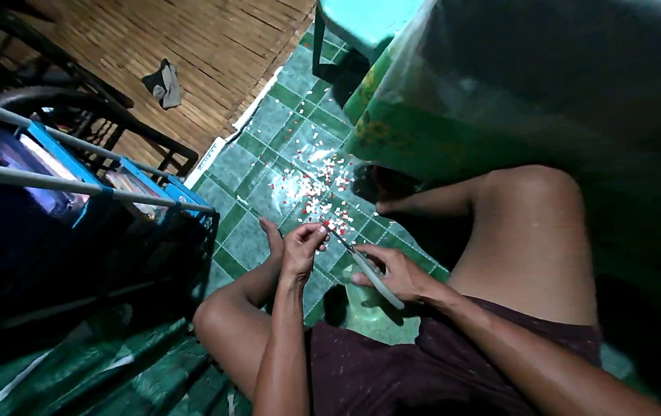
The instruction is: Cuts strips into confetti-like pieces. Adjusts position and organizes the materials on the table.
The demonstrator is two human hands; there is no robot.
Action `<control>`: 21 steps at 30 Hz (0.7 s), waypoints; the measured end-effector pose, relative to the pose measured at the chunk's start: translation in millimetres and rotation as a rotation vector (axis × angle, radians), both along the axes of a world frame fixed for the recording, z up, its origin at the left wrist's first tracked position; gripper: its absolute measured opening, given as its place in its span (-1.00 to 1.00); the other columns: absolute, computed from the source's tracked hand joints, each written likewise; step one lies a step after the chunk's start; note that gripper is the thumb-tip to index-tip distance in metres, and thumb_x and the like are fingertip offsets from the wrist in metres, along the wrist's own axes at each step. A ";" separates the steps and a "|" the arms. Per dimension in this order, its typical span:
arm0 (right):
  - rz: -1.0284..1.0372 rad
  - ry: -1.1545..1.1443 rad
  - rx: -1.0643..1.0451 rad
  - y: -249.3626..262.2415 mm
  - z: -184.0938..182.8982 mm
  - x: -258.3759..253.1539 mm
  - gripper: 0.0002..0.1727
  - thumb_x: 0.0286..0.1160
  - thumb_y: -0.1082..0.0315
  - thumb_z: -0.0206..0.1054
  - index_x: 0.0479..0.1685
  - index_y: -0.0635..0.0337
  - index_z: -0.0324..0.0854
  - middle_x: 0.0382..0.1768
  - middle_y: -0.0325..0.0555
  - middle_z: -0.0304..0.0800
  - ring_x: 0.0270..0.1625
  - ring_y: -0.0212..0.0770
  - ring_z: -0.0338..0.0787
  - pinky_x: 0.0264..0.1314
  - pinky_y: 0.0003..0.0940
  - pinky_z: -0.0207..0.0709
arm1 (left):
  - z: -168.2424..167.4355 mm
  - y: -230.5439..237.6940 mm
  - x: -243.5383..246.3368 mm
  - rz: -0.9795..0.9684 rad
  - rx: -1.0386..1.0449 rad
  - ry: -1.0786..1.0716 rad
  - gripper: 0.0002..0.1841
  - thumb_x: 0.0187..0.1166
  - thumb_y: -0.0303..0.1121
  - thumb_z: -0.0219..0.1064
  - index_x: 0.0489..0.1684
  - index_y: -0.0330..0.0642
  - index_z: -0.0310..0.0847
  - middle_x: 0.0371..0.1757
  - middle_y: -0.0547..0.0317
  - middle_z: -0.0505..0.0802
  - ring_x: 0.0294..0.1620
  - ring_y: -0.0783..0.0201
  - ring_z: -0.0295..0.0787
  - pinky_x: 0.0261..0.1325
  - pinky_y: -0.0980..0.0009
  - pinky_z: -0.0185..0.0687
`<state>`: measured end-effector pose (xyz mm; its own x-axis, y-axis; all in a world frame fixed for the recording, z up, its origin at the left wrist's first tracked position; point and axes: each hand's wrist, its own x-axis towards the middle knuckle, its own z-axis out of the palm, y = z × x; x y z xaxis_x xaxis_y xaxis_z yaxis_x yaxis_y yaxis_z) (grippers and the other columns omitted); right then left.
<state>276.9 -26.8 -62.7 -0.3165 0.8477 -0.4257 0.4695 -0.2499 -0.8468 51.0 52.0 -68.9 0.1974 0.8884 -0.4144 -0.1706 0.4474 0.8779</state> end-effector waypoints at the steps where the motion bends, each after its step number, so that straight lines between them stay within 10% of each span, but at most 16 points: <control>1: -0.004 0.000 0.003 -0.1 -0.5 0.2 -0.12 0.28 -0.48 0.39 0.49 -0.07 0.59 -0.37 -0.23 0.71 -0.42 -0.32 0.64 -0.29 -0.22 0.62 | -0.2 -0.3 -0.5 0.007 0.003 0.006 -0.91 0.56 -0.58 0.39 -0.16 -0.45 0.77 -0.31 -0.05 0.86 -0.38 0.31 0.75 -0.25 0.46 0.72; 21: -0.126 0.275 -0.172 -0.1 6.5 1.1 -0.31 0.28 -0.22 0.59 0.30 0.05 0.71 -0.55 -0.34 0.70 -0.59 -0.42 0.65 -0.47 -0.43 0.65 | 3.9 1.0 -6.0 -0.021 0.034 -0.015 -0.90 0.58 -0.57 0.39 -0.08 -0.42 0.68 -0.27 -0.07 0.85 -0.37 0.26 0.80 -0.22 0.40 0.79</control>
